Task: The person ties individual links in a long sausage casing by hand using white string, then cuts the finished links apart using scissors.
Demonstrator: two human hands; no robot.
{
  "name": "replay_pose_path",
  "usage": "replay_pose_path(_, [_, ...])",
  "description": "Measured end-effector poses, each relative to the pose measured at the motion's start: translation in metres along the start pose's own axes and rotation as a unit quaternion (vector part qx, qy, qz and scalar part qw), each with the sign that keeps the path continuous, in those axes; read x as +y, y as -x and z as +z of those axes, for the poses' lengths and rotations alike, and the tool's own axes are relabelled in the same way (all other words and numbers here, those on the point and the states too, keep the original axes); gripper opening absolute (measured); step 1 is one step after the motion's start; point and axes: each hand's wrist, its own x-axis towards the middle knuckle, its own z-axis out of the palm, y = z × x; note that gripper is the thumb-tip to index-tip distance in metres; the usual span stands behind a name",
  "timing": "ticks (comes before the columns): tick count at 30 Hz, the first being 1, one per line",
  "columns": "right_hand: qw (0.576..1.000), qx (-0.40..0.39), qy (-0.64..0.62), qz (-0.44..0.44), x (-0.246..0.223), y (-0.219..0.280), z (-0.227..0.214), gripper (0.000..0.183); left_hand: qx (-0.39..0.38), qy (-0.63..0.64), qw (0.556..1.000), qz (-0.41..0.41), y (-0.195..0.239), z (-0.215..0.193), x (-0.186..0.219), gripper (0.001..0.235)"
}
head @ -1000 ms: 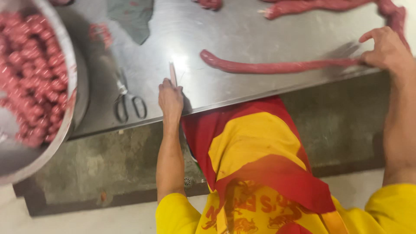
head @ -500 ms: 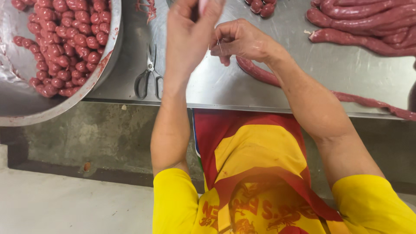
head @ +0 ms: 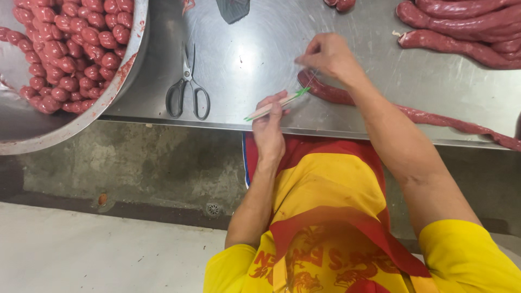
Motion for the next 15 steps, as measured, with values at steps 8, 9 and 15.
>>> replay_pose_path(8, [0.975,-0.116,0.146,-0.123,0.008,0.04,0.015,0.017,0.201,0.007,0.973,-0.113,0.002,-0.061,0.04,0.024])
replay_pose_path(9, [0.976,-0.077,0.122,-0.163,0.009,0.054,0.007,0.014,0.209,0.01,0.97,-0.123,0.013,-0.064,0.042,0.022])
replay_pose_path(15, [0.958,0.142,0.098,-0.23,0.024,0.099,0.039,0.043,0.1,-0.113,0.989,0.001,0.07,-0.038,0.037,0.017])
